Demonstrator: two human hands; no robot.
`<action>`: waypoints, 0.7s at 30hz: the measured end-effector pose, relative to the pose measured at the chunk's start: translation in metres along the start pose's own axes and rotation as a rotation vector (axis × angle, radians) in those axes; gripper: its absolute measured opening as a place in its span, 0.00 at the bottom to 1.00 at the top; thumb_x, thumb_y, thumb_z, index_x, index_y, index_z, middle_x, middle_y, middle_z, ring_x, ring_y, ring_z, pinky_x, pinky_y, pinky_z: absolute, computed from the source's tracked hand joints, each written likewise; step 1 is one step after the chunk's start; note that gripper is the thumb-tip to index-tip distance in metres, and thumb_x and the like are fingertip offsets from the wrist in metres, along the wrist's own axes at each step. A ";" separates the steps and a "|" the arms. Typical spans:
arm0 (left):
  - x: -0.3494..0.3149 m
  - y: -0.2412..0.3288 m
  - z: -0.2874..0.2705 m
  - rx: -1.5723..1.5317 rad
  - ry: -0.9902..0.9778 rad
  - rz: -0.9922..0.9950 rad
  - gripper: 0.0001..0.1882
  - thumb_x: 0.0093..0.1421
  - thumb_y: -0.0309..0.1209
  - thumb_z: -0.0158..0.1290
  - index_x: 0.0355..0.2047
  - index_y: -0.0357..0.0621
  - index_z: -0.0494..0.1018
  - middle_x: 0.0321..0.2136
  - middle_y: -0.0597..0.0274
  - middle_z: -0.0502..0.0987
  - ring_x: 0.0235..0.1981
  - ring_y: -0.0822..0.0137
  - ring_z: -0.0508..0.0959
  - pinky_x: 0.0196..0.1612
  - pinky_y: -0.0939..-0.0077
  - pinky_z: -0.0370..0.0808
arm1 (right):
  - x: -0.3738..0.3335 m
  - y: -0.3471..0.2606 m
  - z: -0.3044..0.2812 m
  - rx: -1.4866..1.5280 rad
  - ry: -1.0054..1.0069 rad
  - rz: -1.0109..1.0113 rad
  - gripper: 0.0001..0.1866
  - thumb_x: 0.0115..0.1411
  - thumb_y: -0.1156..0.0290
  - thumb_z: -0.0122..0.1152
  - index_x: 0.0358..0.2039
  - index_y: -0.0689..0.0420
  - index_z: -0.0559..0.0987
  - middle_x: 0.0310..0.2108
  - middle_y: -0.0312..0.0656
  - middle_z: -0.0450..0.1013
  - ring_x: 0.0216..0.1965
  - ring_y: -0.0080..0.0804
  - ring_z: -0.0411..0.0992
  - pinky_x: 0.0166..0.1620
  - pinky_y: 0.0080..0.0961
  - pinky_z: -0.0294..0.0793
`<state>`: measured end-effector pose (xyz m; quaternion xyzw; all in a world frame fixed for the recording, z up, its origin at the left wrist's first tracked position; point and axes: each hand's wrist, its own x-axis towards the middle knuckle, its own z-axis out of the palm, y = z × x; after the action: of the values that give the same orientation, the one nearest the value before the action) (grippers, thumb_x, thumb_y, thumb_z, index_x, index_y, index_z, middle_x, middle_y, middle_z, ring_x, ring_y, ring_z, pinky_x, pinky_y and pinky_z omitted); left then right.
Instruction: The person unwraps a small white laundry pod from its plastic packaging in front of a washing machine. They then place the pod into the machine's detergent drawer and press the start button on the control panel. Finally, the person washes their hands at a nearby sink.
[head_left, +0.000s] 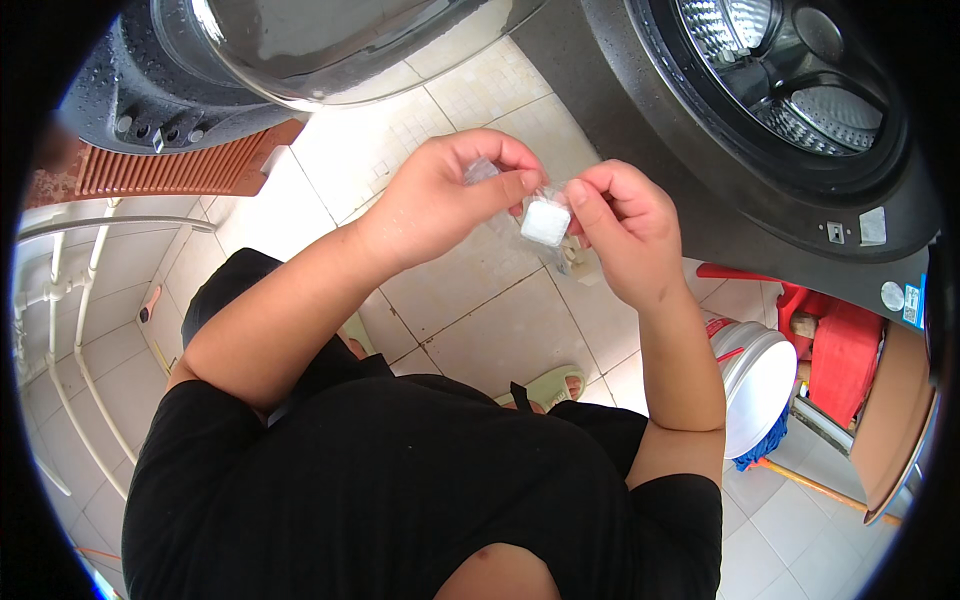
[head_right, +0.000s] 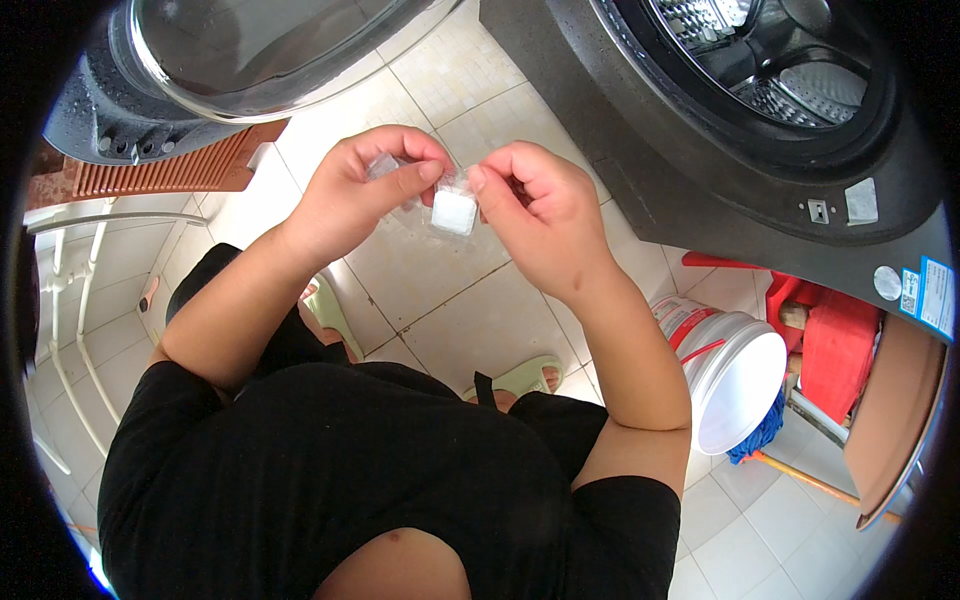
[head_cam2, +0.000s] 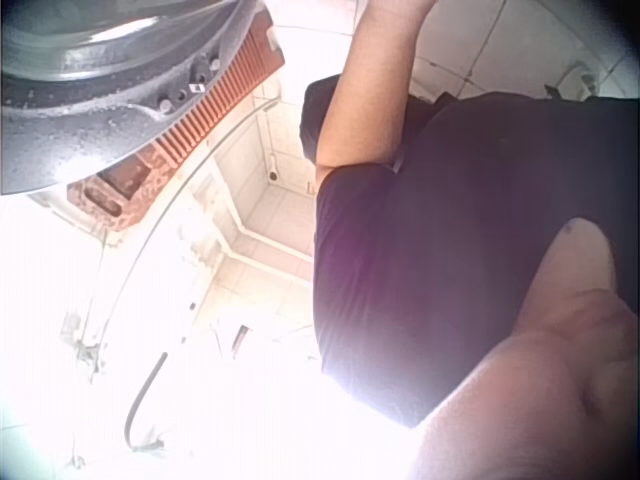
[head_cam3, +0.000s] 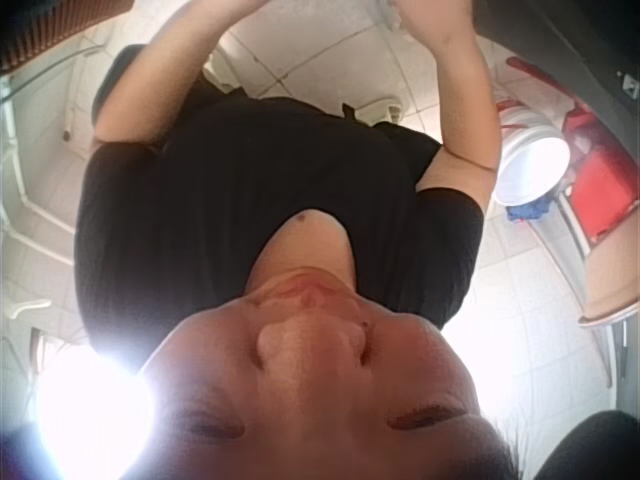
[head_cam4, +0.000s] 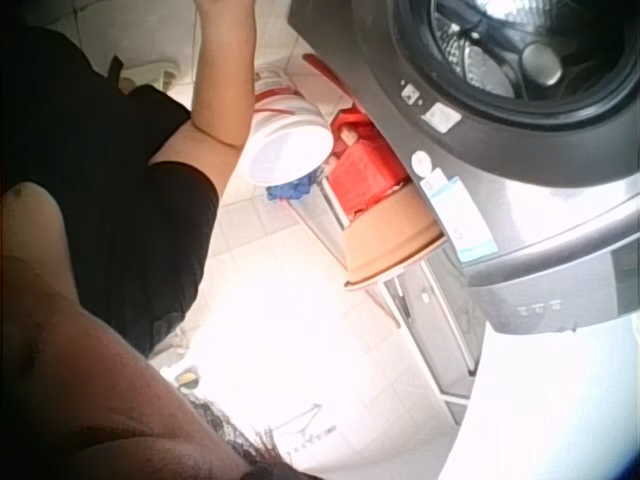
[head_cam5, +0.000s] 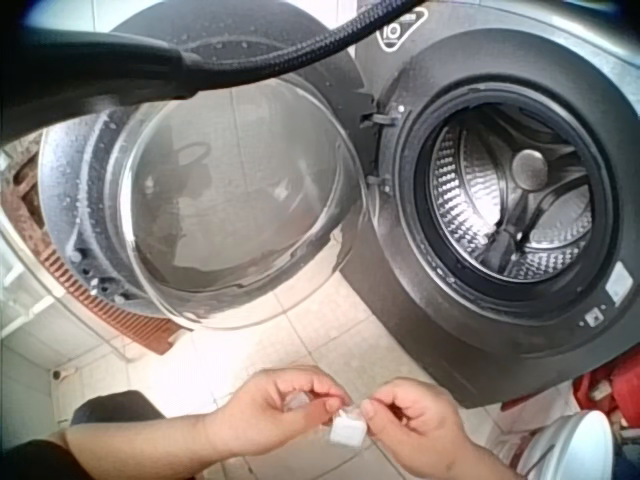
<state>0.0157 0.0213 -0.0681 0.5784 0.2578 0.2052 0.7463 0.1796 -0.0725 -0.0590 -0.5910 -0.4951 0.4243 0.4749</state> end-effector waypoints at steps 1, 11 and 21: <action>0.000 -0.001 0.000 0.062 0.000 0.028 0.04 0.56 0.25 0.50 0.31 0.39 0.72 0.27 0.68 0.72 0.28 0.78 0.70 0.34 0.83 0.67 | 0.000 0.002 0.000 -0.054 0.001 -0.016 0.05 0.56 0.73 0.53 0.27 0.61 0.72 0.18 0.33 0.67 0.19 0.15 0.62 0.23 0.14 0.61; -0.001 -0.016 0.003 0.838 0.042 0.440 0.02 0.49 0.21 0.50 0.26 0.38 0.71 0.23 0.58 0.72 0.23 0.65 0.72 0.27 0.77 0.69 | 0.001 0.002 0.008 -0.833 -0.109 -0.244 0.06 0.49 0.72 0.54 0.19 0.58 0.69 0.18 0.42 0.68 0.21 0.38 0.68 0.24 0.31 0.65; -0.008 -0.031 0.012 0.952 0.113 0.286 0.02 0.46 0.26 0.50 0.21 0.42 0.71 0.22 0.61 0.71 0.23 0.57 0.72 0.26 0.67 0.69 | -0.005 0.033 0.020 -1.070 -0.115 -0.626 0.05 0.41 0.73 0.54 0.15 0.53 0.67 0.15 0.36 0.64 0.19 0.34 0.66 0.21 0.30 0.65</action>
<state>0.0171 0.0000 -0.0950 0.8724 0.2808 0.1960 0.3486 0.1651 -0.0765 -0.0954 -0.5505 -0.8135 -0.0110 0.1873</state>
